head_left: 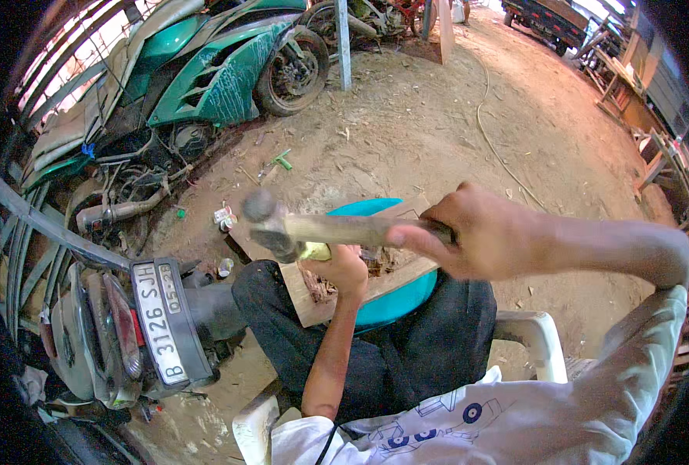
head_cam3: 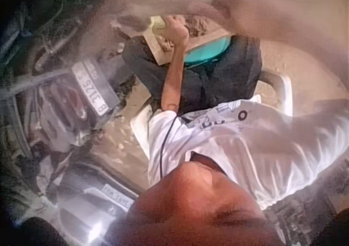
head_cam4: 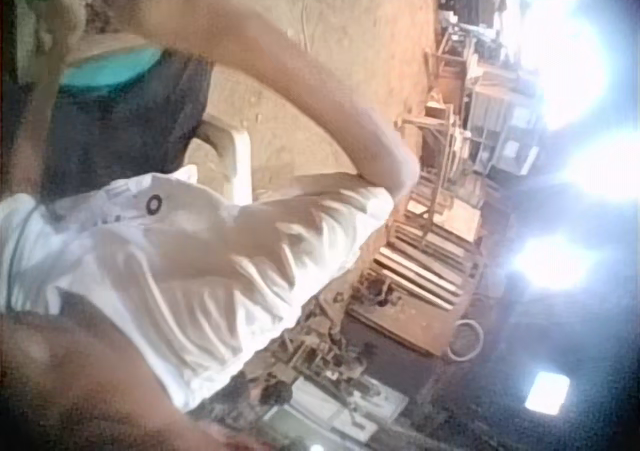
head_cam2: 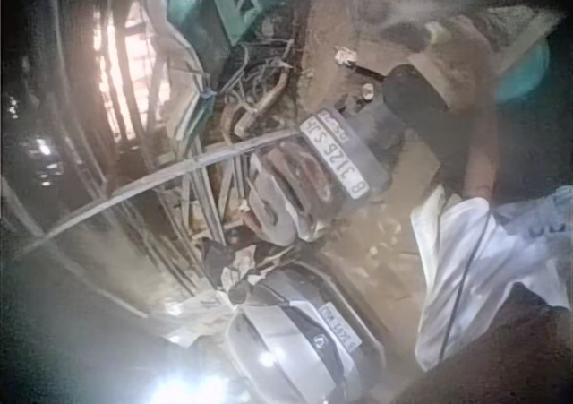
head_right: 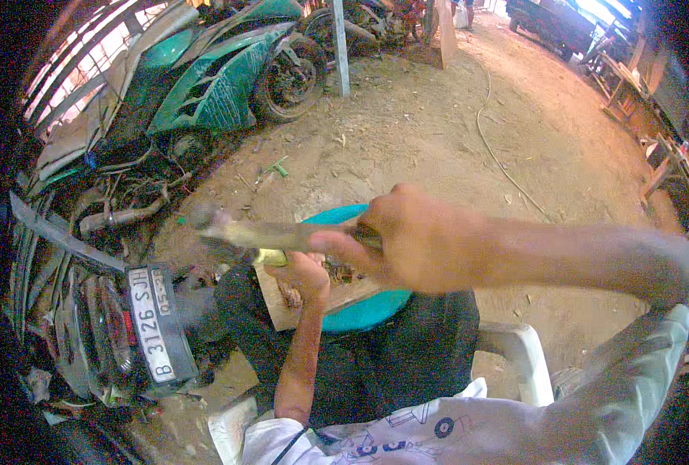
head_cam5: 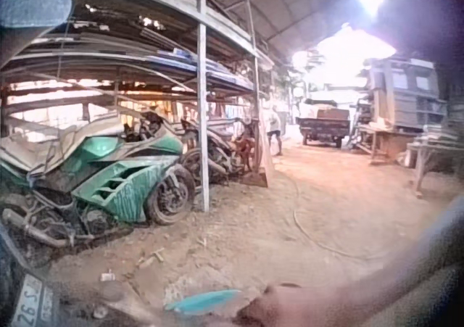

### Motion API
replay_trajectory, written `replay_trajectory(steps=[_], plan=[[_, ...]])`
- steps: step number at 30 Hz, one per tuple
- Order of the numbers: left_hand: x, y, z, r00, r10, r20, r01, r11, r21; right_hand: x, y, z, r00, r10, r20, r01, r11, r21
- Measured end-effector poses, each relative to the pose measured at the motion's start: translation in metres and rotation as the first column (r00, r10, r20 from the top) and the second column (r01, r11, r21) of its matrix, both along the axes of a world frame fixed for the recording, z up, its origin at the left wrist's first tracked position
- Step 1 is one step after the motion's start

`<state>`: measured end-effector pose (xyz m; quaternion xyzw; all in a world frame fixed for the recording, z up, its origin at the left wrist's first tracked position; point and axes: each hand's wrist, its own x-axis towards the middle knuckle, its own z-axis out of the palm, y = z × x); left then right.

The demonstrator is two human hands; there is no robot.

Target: The person carves a rectangular wooden block resting on their lap using a chisel and hammer. They repeatedly position the chisel and strike it to remove wood shavings, occasionally pausing to clear debris from the carved area.

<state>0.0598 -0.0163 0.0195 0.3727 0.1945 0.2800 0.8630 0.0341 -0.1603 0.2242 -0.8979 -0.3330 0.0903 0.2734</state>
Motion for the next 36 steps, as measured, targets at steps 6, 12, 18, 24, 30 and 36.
replay_trajectory(steps=[6, 12, 18, 24, 30, 36], plan=[[-0.002, -0.011, 0.014, 0.997, -0.075, 0.036, 0.072, 0.993, 0.093, -0.012, -0.016, 0.036, 0.998, -0.053, 0.035, 0.054, 0.998, -0.029], [0.019, -0.02, -0.028, 0.984, 0.096, 0.153, -0.151, 0.902, 0.404, -0.014, -0.022, -0.013, 0.999, -0.045, 0.015, 0.043, 0.993, 0.106], [0.012, 0.004, -0.056, 0.991, 0.03, 0.127, -0.118, 0.626, 0.771, -0.027, -0.027, 0.021, 0.995, 0.076, 0.058, -0.089, 0.961, 0.261], [0.0, -0.021, 0.004, 0.998, 0.066, 0.021, -0.069, 0.978, 0.196, -0.029, -0.04, -0.006, 0.986, -0.141, -0.088, 0.154, 0.973, 0.173], [0.024, -0.004, -0.052, 0.983, 0.061, 0.174, -0.123, 0.921, 0.369, -0.027, -0.042, 0.011, 0.995, -0.099, -0.022, 0.101, 0.989, 0.112], [0.001, -0.032, 0.034, 0.994, -0.06, 0.089, 0.055, 0.997, 0.058, -0.033, -0.05, -0.007, 0.952, -0.263, -0.153, 0.291, 0.936, 0.2]])
